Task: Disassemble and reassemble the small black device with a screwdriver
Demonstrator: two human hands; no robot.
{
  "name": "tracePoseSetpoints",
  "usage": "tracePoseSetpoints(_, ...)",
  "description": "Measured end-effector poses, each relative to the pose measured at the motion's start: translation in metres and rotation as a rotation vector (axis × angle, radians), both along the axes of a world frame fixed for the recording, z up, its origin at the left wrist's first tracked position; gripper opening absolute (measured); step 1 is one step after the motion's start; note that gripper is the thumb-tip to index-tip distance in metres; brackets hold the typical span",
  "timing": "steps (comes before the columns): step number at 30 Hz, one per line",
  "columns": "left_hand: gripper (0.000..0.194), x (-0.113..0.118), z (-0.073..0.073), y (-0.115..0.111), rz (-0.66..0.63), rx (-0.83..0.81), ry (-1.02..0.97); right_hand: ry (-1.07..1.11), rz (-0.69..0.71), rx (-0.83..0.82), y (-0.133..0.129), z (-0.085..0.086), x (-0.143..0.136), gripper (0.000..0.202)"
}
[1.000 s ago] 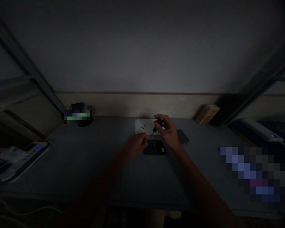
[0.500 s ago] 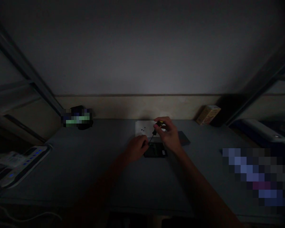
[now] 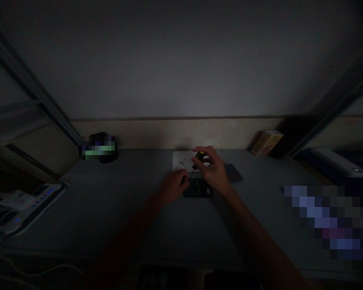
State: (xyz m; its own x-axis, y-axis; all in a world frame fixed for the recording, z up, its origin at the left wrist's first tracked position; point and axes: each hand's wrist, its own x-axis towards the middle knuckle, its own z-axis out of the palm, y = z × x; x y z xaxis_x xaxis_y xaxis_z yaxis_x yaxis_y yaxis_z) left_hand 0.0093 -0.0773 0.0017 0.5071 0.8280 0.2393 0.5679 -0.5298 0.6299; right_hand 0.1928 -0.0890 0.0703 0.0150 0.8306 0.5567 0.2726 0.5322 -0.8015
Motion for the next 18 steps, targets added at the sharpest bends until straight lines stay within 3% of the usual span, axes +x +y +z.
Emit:
tracePoseSetpoints(3, 0.011, 0.0, 0.001, 0.0, -0.002, 0.001, 0.002, 0.007, 0.012, 0.013, 0.002, 0.0, 0.001, 0.021)
tracePoseSetpoints(7, 0.009, -0.001, -0.001, 0.0, -0.005, 0.015, 0.008, 0.061, 0.185, -0.069, 0.005, -0.005, 0.009, 0.035)
tracePoseSetpoints(10, 0.009, -0.001, -0.002, 0.001, 0.006, 0.019, 0.012, 0.113, 0.246, -0.116, 0.009, -0.011, 0.013, 0.033)
tracePoseSetpoints(15, 0.009, -0.001, -0.004, 0.002, -0.011, 0.017, 0.01, 0.098, -0.004, -0.049, 0.011, -0.01, 0.013, 0.014)
tracePoseSetpoints(18, 0.01, -0.001, -0.004, 0.001, -0.001, 0.015, 0.009, 0.107, 0.029, -0.065, 0.011, -0.007, 0.015, 0.021)
